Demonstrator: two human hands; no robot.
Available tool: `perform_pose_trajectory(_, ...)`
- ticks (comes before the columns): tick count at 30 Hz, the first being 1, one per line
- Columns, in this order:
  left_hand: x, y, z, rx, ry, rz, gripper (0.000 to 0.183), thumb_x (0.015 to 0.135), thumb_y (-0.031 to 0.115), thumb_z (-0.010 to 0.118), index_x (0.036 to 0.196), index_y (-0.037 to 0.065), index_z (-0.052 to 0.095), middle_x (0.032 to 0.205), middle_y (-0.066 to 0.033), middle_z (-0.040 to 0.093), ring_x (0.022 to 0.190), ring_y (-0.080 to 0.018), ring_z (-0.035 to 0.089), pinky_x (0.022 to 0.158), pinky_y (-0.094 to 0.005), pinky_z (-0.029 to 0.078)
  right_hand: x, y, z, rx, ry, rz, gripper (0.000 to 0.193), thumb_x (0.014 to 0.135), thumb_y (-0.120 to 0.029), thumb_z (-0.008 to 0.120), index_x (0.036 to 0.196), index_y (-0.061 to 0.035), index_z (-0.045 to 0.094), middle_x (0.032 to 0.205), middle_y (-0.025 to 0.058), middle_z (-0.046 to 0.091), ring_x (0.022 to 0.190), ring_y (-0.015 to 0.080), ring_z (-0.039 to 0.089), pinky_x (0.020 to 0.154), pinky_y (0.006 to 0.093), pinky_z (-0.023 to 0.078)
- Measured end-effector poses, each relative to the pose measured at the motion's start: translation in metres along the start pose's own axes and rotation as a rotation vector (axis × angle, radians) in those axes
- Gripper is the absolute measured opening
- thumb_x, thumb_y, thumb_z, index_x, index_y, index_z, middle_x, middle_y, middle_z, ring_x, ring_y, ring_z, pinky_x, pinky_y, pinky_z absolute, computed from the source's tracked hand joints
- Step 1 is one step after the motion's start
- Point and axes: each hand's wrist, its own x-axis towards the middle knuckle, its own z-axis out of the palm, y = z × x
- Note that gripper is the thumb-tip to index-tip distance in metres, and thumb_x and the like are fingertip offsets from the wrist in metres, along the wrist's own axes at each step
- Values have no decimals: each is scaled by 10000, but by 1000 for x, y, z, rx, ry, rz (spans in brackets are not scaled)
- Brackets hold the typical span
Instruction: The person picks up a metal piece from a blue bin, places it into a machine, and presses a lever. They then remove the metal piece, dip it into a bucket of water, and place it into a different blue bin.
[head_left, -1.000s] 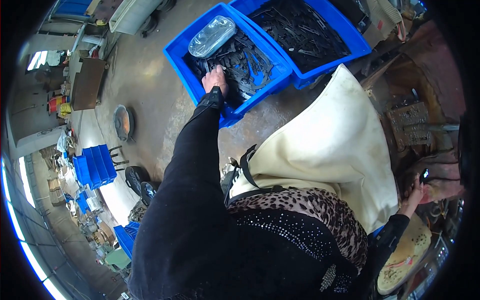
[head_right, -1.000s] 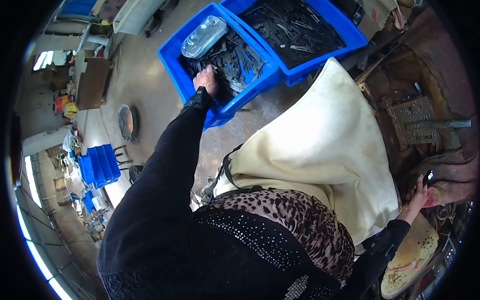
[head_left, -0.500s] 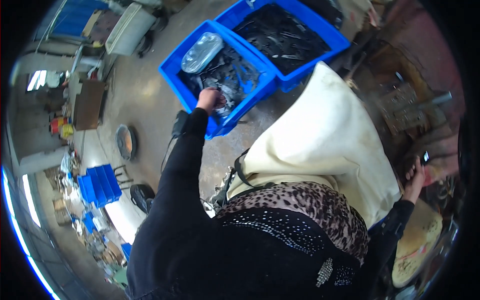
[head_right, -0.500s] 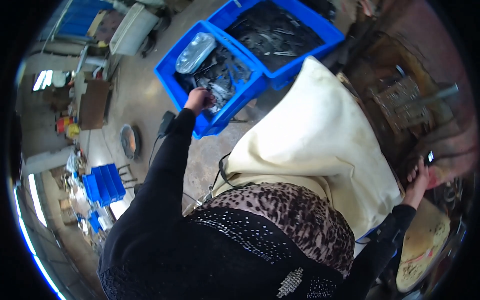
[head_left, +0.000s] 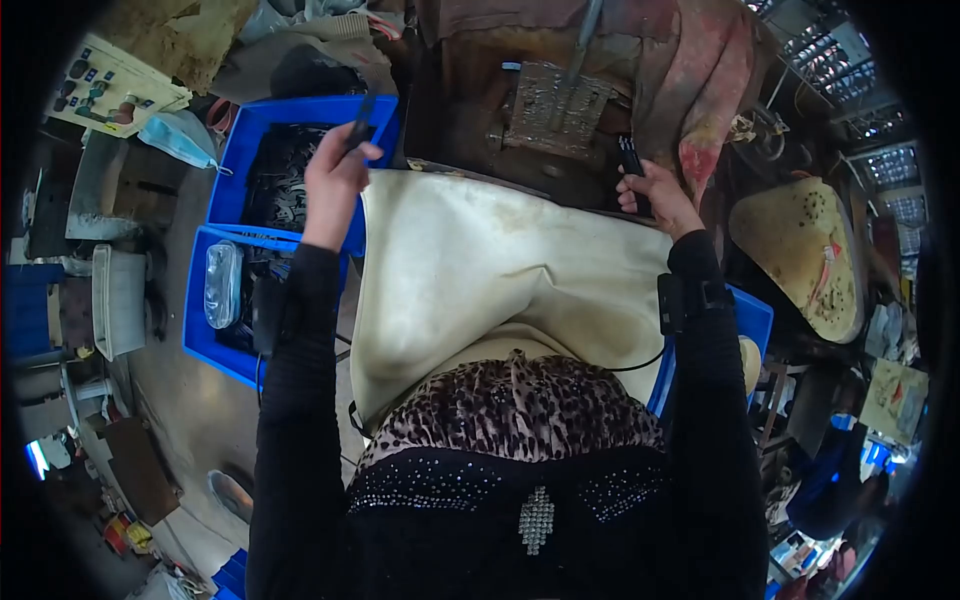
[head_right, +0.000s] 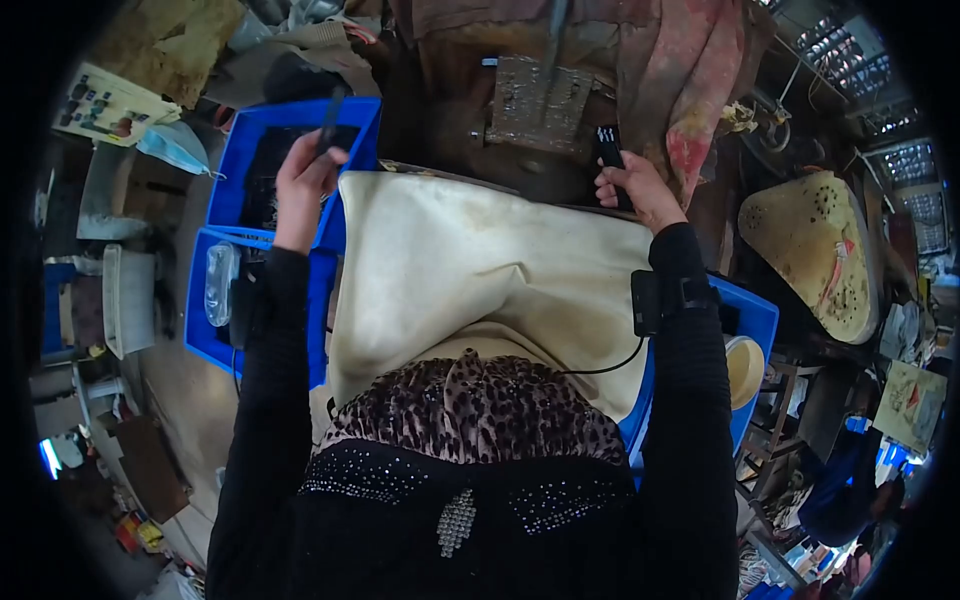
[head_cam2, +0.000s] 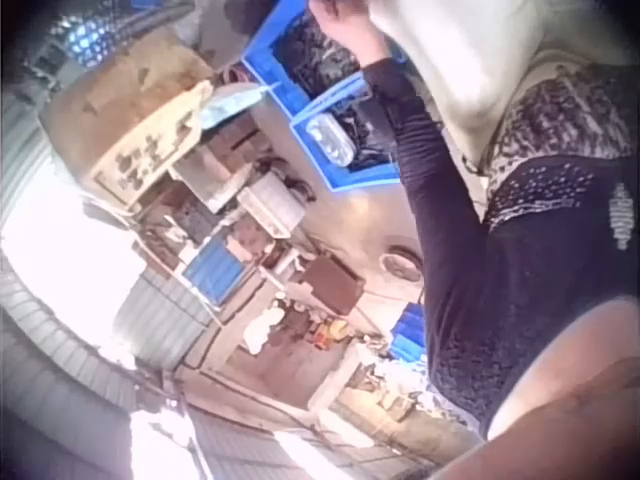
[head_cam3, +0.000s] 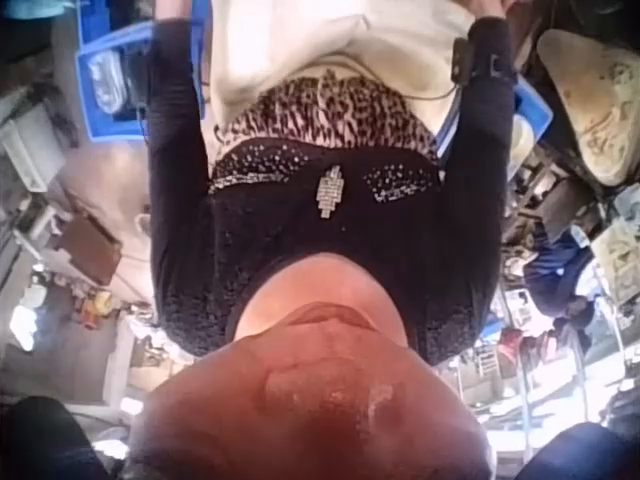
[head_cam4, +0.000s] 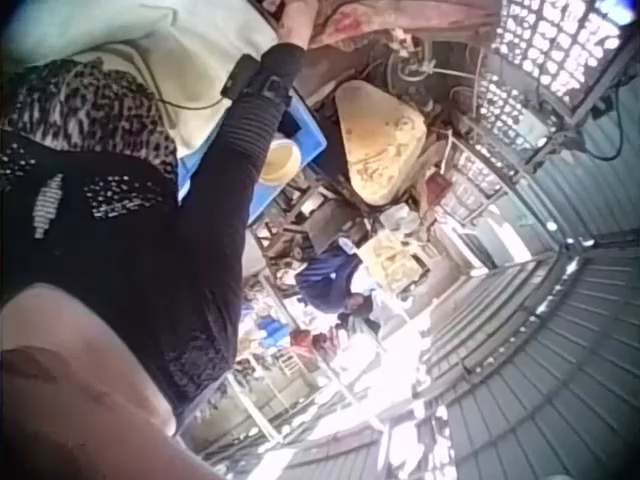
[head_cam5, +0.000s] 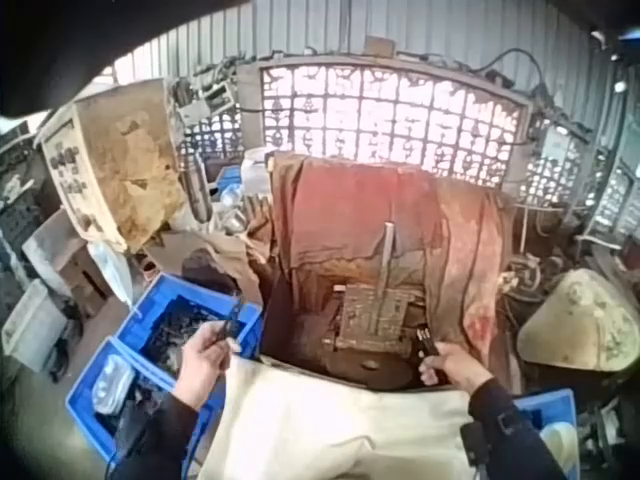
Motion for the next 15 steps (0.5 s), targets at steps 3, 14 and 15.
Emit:
perform_pose_trajectory(3, 27, -2, 53, 36, -93, 46, 276, 886, -21, 468, 1118, 33, 606, 847, 10, 628, 608, -39, 468, 551, -204, 395, 3, 5, -3, -35, 13, -1, 237, 929, -91, 560, 1158, -35, 537, 848, 38, 610, 675, 123, 584, 592, 268, 497)
perform_pose_trajectory(14, 51, -61, 125, 678, -105, 316, 315, 865, 19, 535, 1169, 76, 591, 862, -164, 669, 838, -355, 644, 749, -390, 507, -3, -15, -10, 519, -69, 7, 186, 997, -250, 523, 1030, -68, 544, 713, -33, 440, 487, 42, 335, 417, 197, 259)
perform_pose_trajectory(15, 53, -62, 125, 631, -92, 291, 337, 869, 27, 541, 1198, 81, 582, 881, -156, 674, 836, -339, 648, 756, -384, 505, -4, -19, -7, 514, -73, 7, 186, 997, -250, 523, 1030, -68, 544, 713, -33, 440, 487, 42, 335, 417, 197, 259)
